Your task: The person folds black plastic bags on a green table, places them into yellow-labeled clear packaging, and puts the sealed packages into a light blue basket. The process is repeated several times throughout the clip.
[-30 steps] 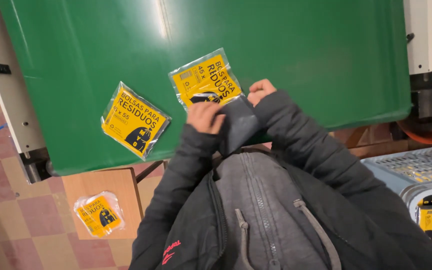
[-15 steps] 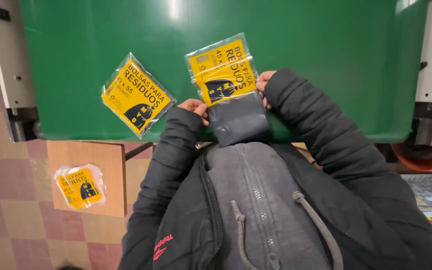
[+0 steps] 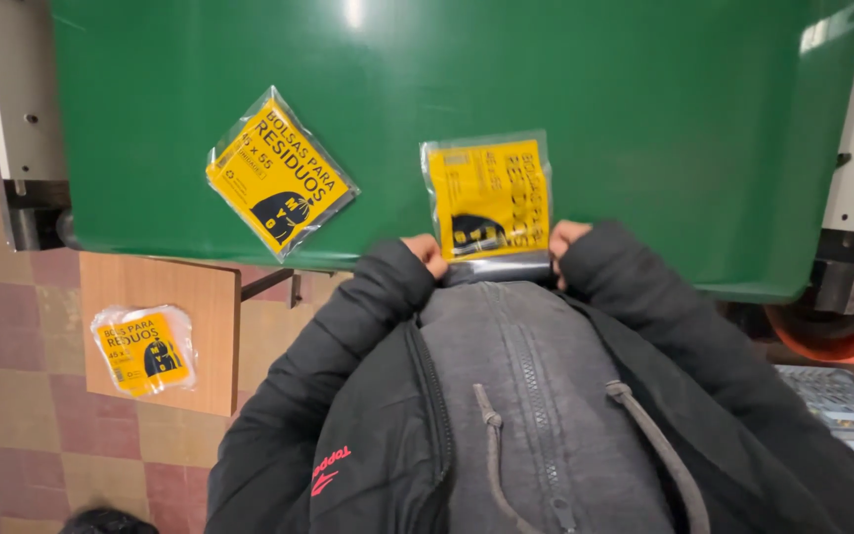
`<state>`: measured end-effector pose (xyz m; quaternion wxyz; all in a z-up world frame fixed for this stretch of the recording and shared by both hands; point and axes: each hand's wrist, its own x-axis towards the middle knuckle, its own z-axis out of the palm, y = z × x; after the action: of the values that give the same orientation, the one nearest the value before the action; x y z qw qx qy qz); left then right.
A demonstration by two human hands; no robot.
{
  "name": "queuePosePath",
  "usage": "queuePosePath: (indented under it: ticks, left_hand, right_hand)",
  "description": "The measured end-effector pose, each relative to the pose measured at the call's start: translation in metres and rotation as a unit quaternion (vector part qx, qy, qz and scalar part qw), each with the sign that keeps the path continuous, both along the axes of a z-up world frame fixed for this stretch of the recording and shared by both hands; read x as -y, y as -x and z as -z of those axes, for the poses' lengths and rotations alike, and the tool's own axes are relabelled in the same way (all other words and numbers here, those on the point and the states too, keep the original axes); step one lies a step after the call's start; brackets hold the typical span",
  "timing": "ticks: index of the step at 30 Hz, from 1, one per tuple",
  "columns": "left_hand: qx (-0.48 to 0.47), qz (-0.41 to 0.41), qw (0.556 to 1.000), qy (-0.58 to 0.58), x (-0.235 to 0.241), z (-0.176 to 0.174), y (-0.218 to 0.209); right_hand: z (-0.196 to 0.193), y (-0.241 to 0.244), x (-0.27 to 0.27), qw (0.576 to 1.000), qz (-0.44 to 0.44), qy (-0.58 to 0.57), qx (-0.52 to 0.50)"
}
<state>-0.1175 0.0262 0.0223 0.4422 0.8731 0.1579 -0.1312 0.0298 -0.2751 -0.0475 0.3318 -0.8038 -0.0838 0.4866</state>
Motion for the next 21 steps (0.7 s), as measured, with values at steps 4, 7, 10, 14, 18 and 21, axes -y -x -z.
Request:
queuePosePath:
  ticks: [4, 7, 10, 14, 18, 21]
  left_hand:
    - [-0.083, 0.072, 0.993, 0.05, -0.005, -0.008, 0.019]
    - [-0.043, 0.05, 0.988, 0.14, -0.018, -0.02, 0.03]
    - [0.002, 0.01, 0.967, 0.256, -0.047, -0.027, 0.035]
    - [0.078, -0.031, 0.954, 0.288, -0.092, -0.01, 0.065]
    - [0.279, -0.057, 0.934, 0.215, -0.144, -0.074, 0.102]
    - [0.337, -0.135, 0.927, 0.096, -0.194, -0.077, 0.102]
  right_hand:
    - [0.015, 0.019, 0.026, 0.988, -0.124, -0.033, 0.082]
    - [-0.057, 0.003, -0.001, 0.997, -0.051, -0.051, -0.008]
    - [-0.114, -0.007, -0.053, 0.991, 0.067, -0.078, -0.09]
    - [-0.13, -0.02, -0.126, 0.978, 0.111, -0.092, -0.153]
    - [-0.148, -0.02, -0.217, 0.978, 0.077, -0.126, -0.148]
    - [-0.181, -0.024, -0.299, 0.984, 0.014, -0.16, -0.083]
